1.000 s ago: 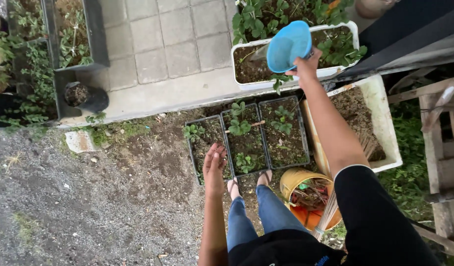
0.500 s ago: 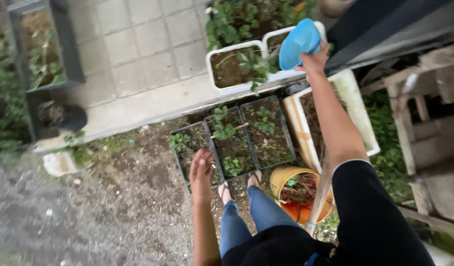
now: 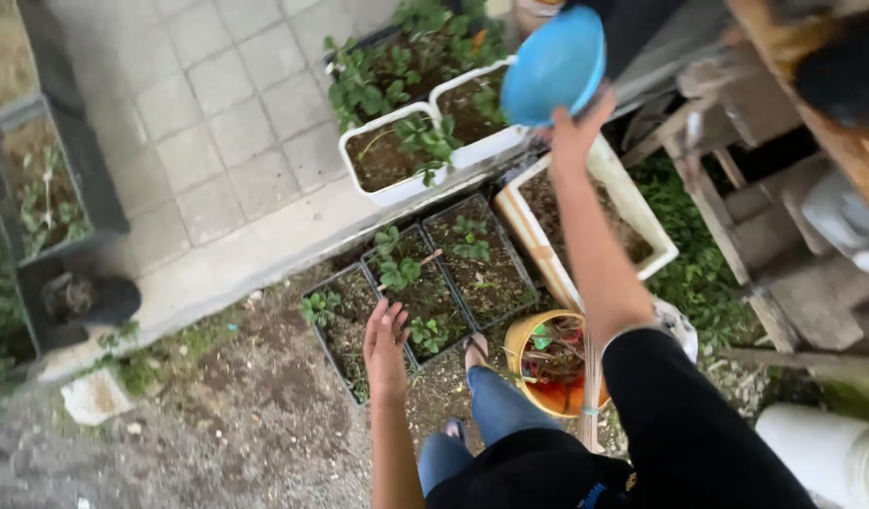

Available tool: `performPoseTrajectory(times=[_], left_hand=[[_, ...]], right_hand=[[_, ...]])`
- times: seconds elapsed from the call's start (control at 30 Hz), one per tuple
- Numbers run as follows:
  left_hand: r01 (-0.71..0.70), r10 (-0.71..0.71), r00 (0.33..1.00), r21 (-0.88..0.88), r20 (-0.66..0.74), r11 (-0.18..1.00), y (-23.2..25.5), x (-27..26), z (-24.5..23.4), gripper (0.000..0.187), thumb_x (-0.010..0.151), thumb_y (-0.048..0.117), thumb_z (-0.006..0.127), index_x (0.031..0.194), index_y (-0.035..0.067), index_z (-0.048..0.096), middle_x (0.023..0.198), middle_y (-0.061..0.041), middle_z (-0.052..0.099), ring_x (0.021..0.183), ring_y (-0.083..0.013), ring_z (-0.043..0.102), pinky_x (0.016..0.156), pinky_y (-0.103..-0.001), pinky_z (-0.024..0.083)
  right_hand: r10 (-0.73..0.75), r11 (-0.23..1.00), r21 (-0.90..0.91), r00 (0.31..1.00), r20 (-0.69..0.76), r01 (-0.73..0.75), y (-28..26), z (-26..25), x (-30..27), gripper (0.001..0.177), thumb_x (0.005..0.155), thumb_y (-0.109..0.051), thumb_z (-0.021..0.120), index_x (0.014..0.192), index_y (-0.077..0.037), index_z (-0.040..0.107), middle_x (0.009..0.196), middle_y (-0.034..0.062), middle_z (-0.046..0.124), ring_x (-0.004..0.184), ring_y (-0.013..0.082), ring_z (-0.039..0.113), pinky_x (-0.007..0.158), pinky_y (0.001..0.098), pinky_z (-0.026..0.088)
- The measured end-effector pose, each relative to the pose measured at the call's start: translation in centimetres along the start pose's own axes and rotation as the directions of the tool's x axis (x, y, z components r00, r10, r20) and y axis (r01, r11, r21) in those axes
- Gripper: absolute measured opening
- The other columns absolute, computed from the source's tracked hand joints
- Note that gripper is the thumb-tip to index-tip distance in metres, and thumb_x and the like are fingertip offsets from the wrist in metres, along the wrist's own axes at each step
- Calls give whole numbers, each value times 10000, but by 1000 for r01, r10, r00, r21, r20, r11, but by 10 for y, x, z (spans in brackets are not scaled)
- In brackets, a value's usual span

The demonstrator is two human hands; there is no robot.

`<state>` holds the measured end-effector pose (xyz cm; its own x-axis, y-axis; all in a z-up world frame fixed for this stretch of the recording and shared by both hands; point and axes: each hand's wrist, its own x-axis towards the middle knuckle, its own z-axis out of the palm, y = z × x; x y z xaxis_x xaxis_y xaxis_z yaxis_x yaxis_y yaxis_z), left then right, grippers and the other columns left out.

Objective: Watering several potted plants and seedlings using a small blue bowl to fetch water from buckets.

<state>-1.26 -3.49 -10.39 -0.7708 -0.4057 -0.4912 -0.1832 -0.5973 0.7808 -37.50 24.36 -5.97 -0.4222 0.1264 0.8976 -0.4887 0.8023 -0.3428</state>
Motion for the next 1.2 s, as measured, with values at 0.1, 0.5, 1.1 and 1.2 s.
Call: performPoseTrajectory(times=[0.1, 0.5, 1.1, 1.2], left_hand=[[-2, -6, 996, 95, 84, 995, 4, -16, 18, 486, 1009, 307, 569, 1448, 97, 569, 1397, -110, 659, 1249, -234, 617, 1052, -382, 488], [189, -202, 870, 73, 450, 979, -97, -122, -79, 698, 966, 476, 627, 1533, 124, 421, 1418, -67, 575, 1222, -244, 597, 1005, -427, 489], [244, -302, 523, 199, 797, 949, -174, -316, 27, 759, 861, 227, 824, 1507, 114, 443, 1353, -50, 587, 1169, -183, 615, 956, -375, 538], [267, -374, 429, 280, 822, 922, -214, -372, 59, 728, 894, 196, 795, 1518, 116, 428, 1386, -25, 575, 1172, -165, 603, 890, -353, 523]], right_hand=[[795, -261, 596, 181, 579, -759, -28, -59, -64, 820, 897, 4, 559, 1491, -138, 11, 1070, 171, 533, 711, 334, 620, 523, 441, 647], [465, -593, 339, 33, 885, -730, -251, -385, -258, 495, 839, 18, 630, 1317, -13, 501, 1043, 161, 682, 759, 300, 731, 599, 373, 656], [796, -212, 674, 275, 540, -708, -242, -653, -253, 565, 904, -18, 622, 1436, -17, 433, 1100, 180, 689, 681, 268, 715, 558, 302, 625], [857, -166, 751, 283, 431, -640, -226, -724, -257, 561, 904, -10, 611, 1435, -30, 429, 1108, 145, 685, 708, 251, 726, 572, 323, 645]])
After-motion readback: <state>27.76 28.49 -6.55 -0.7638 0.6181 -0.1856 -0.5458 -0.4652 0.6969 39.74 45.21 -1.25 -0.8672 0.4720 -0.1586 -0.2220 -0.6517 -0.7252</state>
